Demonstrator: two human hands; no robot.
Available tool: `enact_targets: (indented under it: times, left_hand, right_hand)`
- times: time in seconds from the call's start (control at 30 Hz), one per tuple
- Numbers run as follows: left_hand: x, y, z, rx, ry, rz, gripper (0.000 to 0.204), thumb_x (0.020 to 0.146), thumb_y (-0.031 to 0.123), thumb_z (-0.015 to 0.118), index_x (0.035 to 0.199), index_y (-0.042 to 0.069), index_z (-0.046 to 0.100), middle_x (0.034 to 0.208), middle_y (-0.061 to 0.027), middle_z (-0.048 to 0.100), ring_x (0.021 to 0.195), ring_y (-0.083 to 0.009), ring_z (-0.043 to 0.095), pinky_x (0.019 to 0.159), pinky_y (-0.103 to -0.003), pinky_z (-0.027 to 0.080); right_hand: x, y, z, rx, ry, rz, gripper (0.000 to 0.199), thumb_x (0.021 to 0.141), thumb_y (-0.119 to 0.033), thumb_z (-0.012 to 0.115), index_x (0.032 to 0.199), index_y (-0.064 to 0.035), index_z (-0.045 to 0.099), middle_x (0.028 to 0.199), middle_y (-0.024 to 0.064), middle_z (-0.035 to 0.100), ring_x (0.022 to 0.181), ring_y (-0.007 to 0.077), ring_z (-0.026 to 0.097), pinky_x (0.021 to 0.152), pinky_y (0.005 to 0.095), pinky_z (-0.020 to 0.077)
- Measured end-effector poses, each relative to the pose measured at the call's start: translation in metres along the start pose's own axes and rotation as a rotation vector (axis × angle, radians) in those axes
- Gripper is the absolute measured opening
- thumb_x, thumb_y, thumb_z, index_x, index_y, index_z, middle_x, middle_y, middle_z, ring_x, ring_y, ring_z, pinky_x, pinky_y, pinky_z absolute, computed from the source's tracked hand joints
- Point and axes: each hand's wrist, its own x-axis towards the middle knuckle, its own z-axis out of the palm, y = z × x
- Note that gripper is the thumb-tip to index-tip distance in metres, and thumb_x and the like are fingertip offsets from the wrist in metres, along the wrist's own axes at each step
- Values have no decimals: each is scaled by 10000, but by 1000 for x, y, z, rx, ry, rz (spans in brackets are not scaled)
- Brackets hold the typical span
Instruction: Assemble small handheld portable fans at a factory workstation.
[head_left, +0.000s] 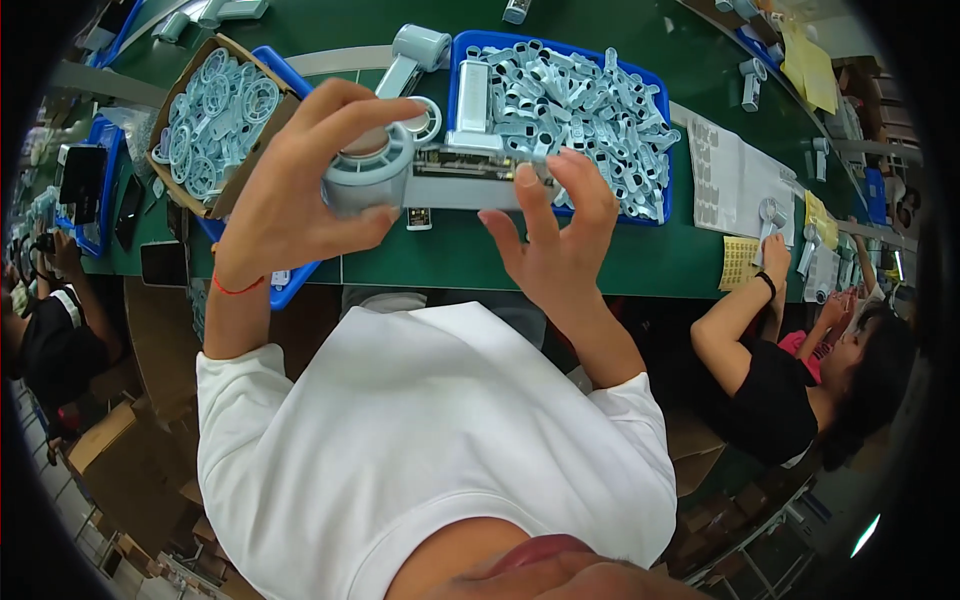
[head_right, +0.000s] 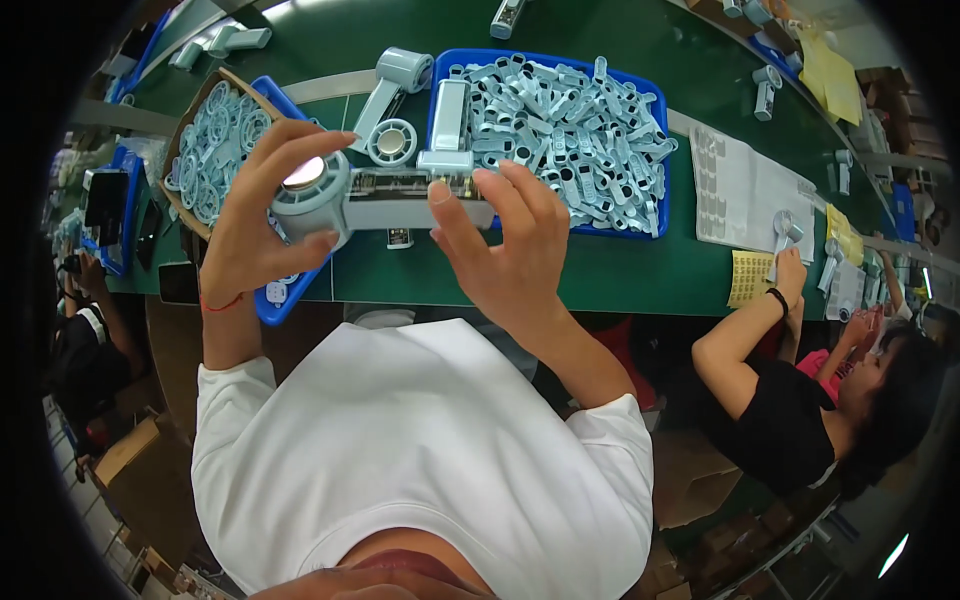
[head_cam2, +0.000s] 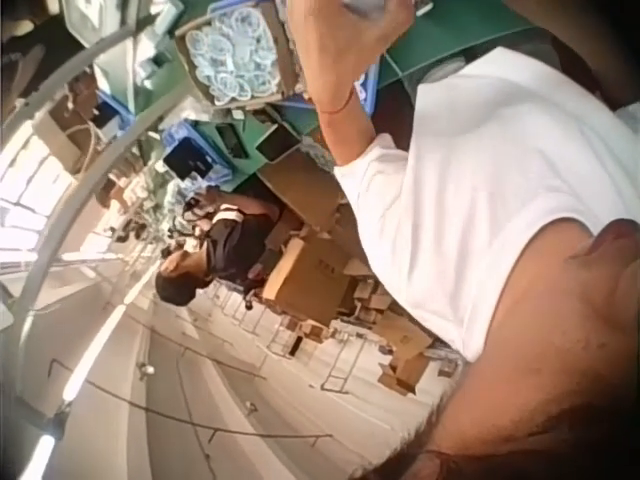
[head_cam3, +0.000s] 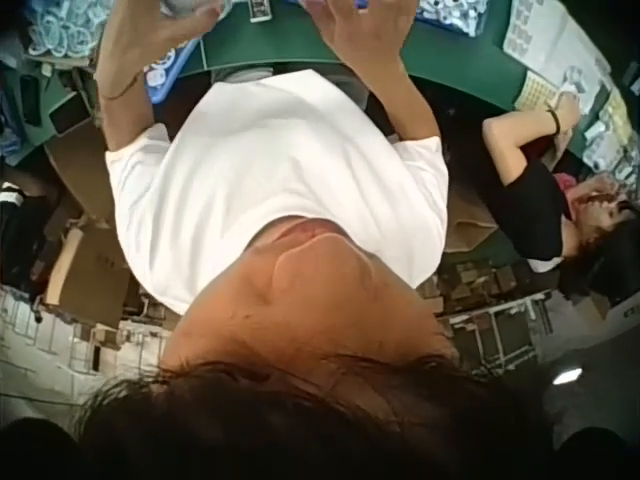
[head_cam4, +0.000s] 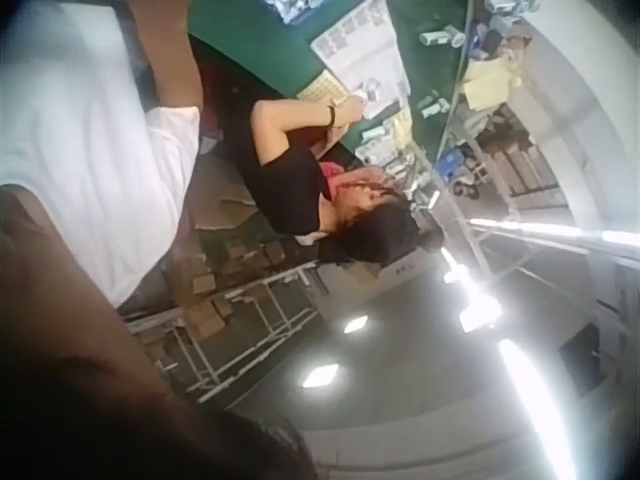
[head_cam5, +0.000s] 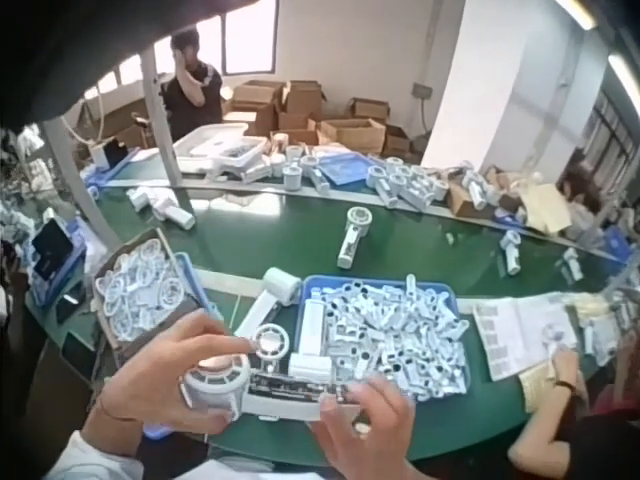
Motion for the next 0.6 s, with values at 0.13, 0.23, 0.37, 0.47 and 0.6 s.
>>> enact_targets:
  times: [0.13,0.23,0.37,0.47,0.6]
  left_hand:
    - [-38,2,26,-314,-8,-261,706,613,208,699,1284,124,497,1078,-87,510,946,-217,536,832,-331,454]
    - [-48,-3,61,-1111,227,-386,1000,646,517,755,1404,59,289,1263,-105,461,1165,-245,488,963,-356,414]
    - [-62,11,141,-1356,297,-449,846,774,346,699,1379,24,202,1283,-181,455,1225,-270,441,1003,-395,383]
    - [-63,14,146,-1445,352,-547,658,791,238,654,1296,8,300,1090,-166,554,1094,-286,549,968,-397,429]
    - [-67,1,143,-1126,342,-588,546,746,34,603,1225,10,344,905,-82,511,746,-170,567,735,-338,500]
  right_hand:
    - [-16,-2,-3,315,-372,52,594,620,-153,802,1158,-76,564,971,65,597,865,237,612,721,356,480]
    - [-33,-19,-7,879,-531,573,639,658,-310,802,1150,-3,532,927,132,629,771,274,628,695,321,490]
    - [-36,-41,-5,958,-591,641,704,735,-482,714,1209,-18,476,979,186,615,865,334,629,758,346,482]
    - [-30,12,-10,633,-374,564,309,875,-316,582,924,-25,672,833,144,665,736,306,633,668,368,493]
    - [-37,103,4,-433,-426,493,296,800,-188,646,1061,-64,581,922,117,632,856,297,611,734,396,485]
